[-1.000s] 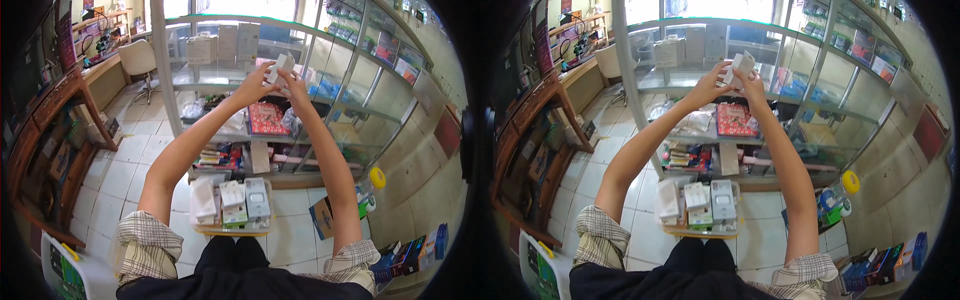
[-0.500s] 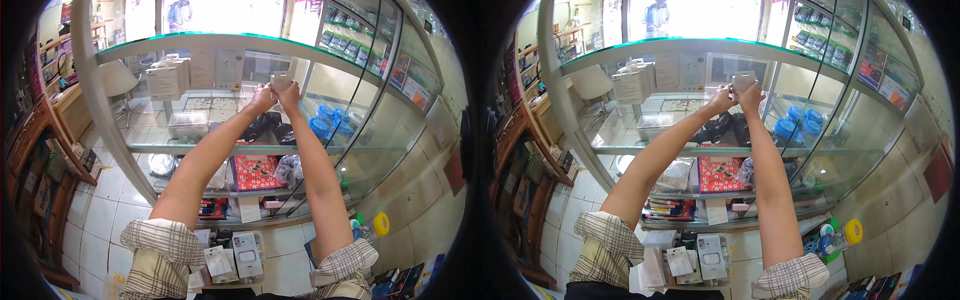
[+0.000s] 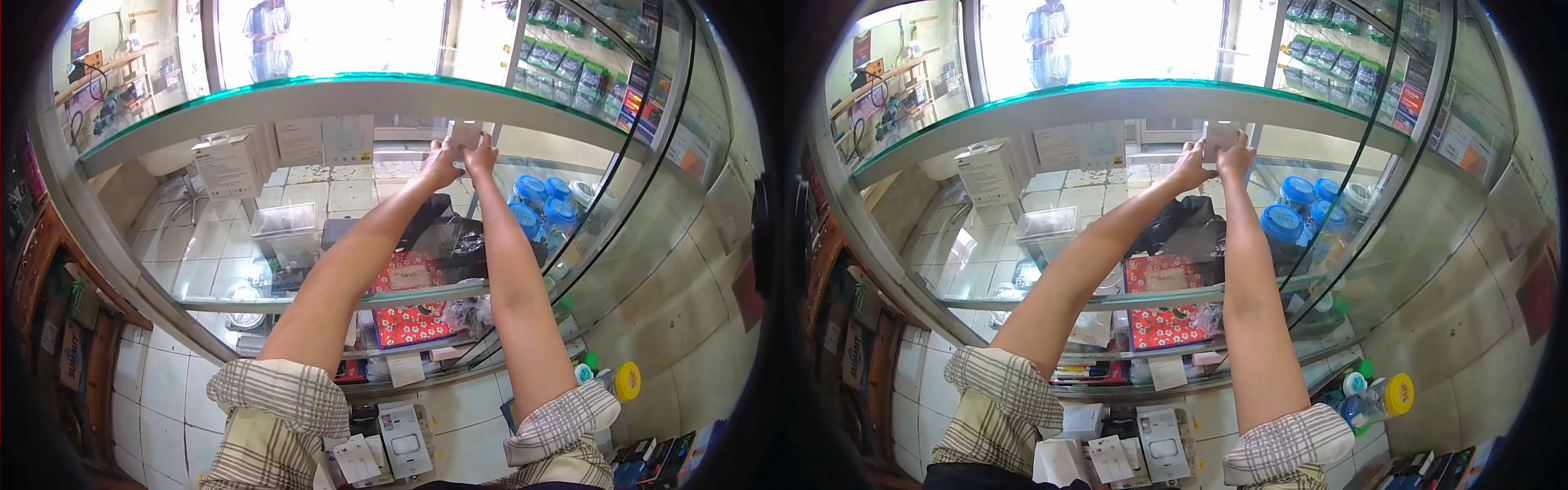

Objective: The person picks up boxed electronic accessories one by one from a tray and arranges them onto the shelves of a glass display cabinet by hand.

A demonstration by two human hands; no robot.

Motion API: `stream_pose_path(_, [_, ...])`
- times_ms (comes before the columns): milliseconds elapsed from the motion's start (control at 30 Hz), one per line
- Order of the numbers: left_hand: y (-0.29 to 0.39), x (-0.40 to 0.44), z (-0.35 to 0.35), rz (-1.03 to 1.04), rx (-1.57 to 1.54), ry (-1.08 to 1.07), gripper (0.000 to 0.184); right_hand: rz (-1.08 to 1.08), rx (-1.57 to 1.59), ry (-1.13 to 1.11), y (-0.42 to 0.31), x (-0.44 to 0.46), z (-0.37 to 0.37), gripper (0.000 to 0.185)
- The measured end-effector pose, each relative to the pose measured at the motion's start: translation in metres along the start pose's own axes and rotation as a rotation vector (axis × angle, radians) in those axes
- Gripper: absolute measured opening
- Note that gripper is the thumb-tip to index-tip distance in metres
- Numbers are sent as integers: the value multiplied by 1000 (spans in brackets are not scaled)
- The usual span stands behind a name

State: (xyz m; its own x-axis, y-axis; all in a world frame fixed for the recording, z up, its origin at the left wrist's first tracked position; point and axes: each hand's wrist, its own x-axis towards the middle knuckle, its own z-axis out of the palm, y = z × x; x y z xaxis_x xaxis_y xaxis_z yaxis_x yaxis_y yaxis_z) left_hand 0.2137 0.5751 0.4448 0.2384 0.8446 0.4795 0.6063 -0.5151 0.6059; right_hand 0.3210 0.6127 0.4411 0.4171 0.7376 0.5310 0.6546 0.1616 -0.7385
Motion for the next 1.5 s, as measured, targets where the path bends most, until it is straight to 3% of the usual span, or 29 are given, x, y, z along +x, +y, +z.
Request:
stream_pose_path(333, [-11,26,14,-1,32,6,95,-69,107,-24,10,16,10,61])
stream_pose_path(667, [-8,18,7,-8,105,-40,99,-7,85,-73,-1,3,0,56])
stream_pose_path(800, [8,-5,-15,-51,104,-119,98,166,179,-43,-28,-20,-32,49])
stream_pose_path(867, [26,-26,-28,-68,68,-147,97,228,228,-12,-32,-32,-37,46])
stream_pose_path(933, [44,-48,-40,-84,50,-74,84,181,443,45,-45,-51,-44,41])
stream_pose_path(1067, [66,-104,-57,-31,-114,121,61,176,909,-120,-81,-123,-92,33])
stream_pose_path(1100, [84,-130,-71,-5,-167,131,50,71,889,-90,-80,-143,-100,30])
stream_pose_path(1133, [88,-152,-75,-18,-164,131,50,80,889,-102,-83,-168,-113,30])
stream_pose_path(1200, [95,-203,-78,198,-400,293,46,-98,893,-75,-90,-227,-143,28])
stream_pose_path(1300, [109,-288,-86,275,-468,357,43,-166,823,-125,-81,-305,-175,27])
stream_pose_path(1467, [97,-420,-69,185,-433,309,40,-187,677,-279,-38,-420,-197,25])
stream_pose_path(1500, [92,-445,-63,92,-332,261,42,-173,676,-288,-24,-442,-194,25])
